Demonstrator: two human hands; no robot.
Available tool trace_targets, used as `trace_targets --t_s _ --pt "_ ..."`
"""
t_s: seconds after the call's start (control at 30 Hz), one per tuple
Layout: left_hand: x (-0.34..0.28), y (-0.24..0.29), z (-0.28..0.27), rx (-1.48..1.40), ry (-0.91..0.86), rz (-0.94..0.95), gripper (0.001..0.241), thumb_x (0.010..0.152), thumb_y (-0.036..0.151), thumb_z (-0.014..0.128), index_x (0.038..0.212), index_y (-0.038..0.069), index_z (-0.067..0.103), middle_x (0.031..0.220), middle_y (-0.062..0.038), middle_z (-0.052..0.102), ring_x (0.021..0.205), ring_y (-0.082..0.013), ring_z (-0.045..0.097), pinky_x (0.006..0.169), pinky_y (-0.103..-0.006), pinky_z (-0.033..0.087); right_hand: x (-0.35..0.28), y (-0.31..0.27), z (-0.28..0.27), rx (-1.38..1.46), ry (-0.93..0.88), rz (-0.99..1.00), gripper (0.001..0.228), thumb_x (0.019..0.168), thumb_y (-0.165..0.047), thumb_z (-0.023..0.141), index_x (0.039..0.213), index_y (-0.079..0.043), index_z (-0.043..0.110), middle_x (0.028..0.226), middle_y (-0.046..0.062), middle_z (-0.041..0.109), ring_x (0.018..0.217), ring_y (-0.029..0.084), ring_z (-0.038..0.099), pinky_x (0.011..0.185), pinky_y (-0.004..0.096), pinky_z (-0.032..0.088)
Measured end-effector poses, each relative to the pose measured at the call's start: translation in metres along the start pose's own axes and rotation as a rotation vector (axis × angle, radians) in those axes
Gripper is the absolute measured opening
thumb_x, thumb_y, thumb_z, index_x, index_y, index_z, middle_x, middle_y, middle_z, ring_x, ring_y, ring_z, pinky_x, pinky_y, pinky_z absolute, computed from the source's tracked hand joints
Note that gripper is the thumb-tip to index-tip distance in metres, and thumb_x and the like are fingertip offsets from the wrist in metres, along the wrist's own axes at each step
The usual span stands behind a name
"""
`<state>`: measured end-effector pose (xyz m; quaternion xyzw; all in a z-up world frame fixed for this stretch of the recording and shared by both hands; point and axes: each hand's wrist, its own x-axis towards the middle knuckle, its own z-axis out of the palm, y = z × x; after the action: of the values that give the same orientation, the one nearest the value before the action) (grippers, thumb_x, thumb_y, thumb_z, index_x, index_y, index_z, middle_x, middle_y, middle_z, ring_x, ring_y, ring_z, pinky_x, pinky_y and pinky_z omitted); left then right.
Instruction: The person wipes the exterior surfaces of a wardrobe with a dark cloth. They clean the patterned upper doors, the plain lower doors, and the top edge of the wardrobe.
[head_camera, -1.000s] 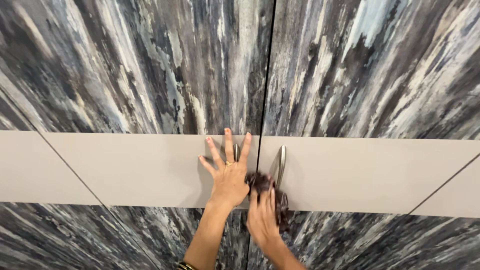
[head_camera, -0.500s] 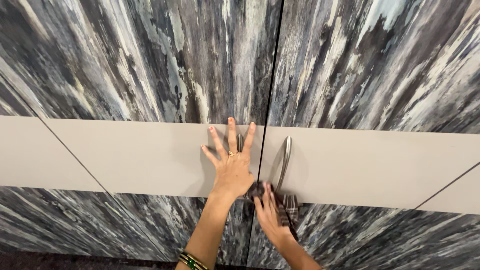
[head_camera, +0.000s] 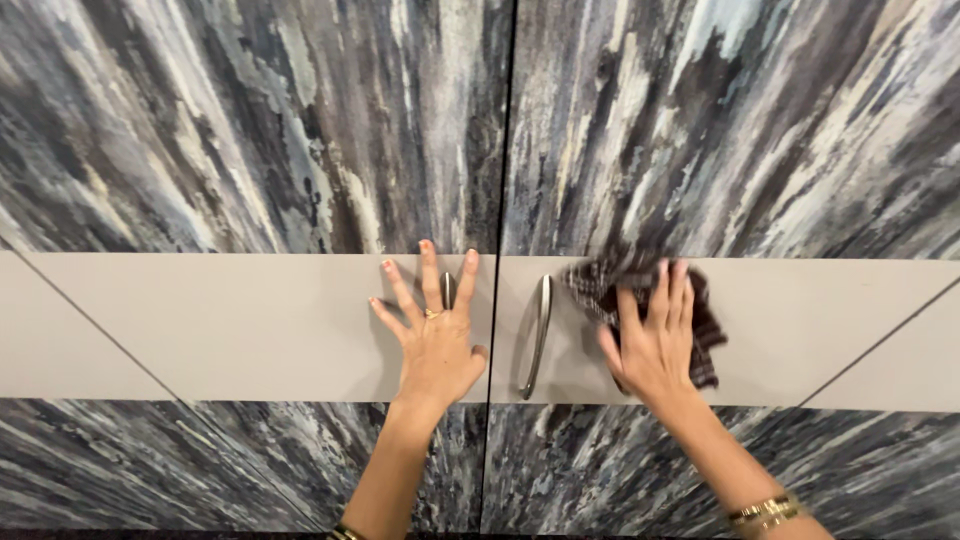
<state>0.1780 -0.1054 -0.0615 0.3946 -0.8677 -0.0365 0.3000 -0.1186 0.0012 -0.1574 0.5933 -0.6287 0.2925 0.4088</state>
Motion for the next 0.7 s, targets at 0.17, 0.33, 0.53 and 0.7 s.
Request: trace_targets --t_s 0.17,0.33,0.53,0.7 --pt "0.001 0.001 0.003 0.023 0.008 -0.002 0.121 0.062 0.009 0.075 0.161 0.034 0.011 0.167 -0.019 -0.014 0.145 -0.0611 -0.019 0.106 -0.0865 0.000 0.013 -0.013 0.023 -0.153 -0.055 -0.315 0.056 0.097 -0.042 0.066 0.135 -0.002 0.057 0.153 0.022 0.039 0.149 0.050 0.017 0.121 0.074 0.014" --pt "0.000 0.002 0.000 0.025 -0.036 -0.040 0.121 0.063 0.011 0.077 0.160 0.035 0.010 0.167 -0.018 -0.017 0.145 -0.0605 -0.021 0.107 -0.0853 0.001 -0.050 -0.013 0.014 -0.114 -0.608 -0.765 0.078 0.079 -0.024 0.069 0.154 -0.018 0.048 0.156 0.011 0.042 0.148 0.040 0.025 0.114 0.069 0.014" --pt "0.000 0.007 0.001 0.025 -0.006 -0.078 0.122 0.062 0.012 0.079 0.160 0.037 0.011 0.167 -0.017 -0.017 0.146 -0.0582 -0.022 0.109 -0.0840 0.003 -0.025 0.009 0.027 -0.205 -0.133 -0.586 0.084 0.079 -0.019 0.073 0.158 -0.031 0.044 0.157 0.006 0.043 0.142 0.035 0.037 0.104 0.061 0.031" --pt "0.001 0.012 0.001 0.043 -0.007 -0.120 0.123 0.061 0.014 0.081 0.159 0.038 0.011 0.167 -0.016 -0.017 0.148 -0.0566 -0.021 0.109 -0.0835 0.007 -0.039 -0.018 0.049 -0.066 0.015 -0.521 0.070 0.080 -0.024 0.077 0.146 -0.026 0.054 0.154 0.004 0.047 0.129 0.037 0.046 0.094 0.052 0.037"
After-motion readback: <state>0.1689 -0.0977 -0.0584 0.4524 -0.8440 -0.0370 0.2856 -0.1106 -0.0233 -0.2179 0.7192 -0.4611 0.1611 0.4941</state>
